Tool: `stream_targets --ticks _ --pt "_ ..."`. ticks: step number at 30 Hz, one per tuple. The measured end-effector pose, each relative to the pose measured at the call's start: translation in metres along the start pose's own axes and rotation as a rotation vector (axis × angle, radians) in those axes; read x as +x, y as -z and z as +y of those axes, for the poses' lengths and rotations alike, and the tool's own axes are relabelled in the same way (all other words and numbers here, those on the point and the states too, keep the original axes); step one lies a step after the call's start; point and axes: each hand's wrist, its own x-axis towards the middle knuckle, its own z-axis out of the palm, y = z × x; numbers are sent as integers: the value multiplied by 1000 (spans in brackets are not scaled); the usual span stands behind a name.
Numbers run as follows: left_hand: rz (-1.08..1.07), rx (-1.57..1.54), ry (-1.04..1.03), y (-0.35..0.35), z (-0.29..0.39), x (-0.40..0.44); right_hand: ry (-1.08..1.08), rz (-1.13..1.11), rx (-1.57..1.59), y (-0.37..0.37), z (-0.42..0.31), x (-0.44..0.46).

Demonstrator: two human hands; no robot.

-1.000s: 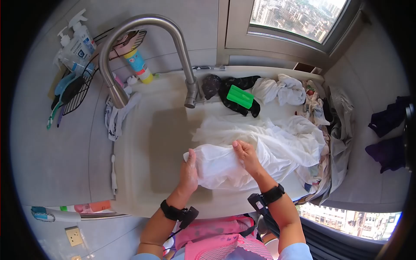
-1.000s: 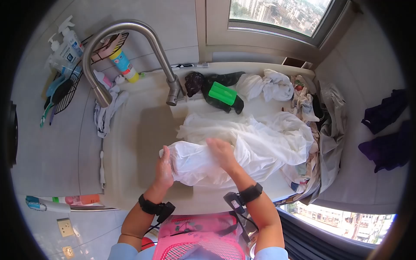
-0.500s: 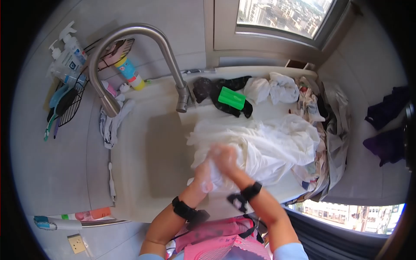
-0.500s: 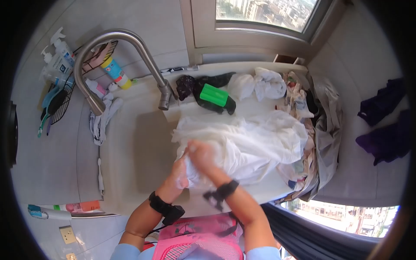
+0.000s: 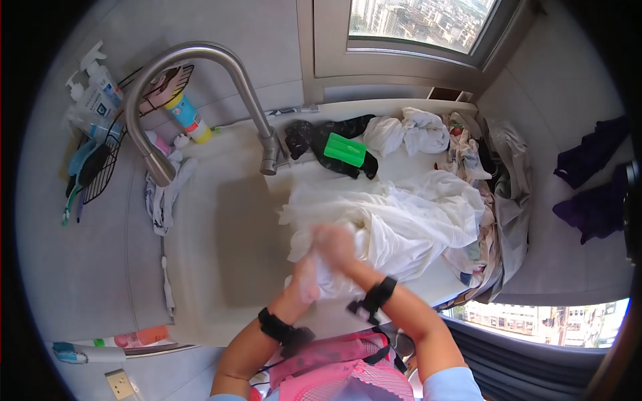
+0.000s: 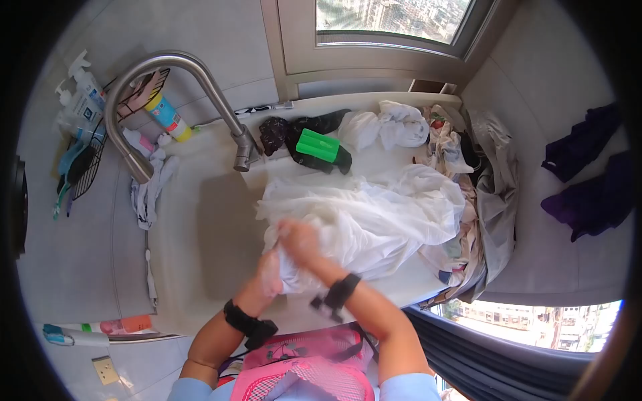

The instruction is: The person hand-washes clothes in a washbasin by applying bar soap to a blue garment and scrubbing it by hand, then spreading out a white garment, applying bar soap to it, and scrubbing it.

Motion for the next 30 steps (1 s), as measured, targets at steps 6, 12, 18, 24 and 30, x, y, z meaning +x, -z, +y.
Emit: stream_targets --ticks 6,12,18,24,30 --pt "-65 228 -92 74 -12 -10 205 -19 127 -12 0 -25" --pt "220 142 48 2 -2 -14 273 33 215 -9 -38 -33" --pt "-330 -255 58 43 -15 1 139 48 147 -2 -22 -20" --pt "308 83 171 -6 1 -15 -141 9 -124 1 9 0" --pt "-47 -74 59 6 -2 -15 10 78 -19 -10 15 -6"
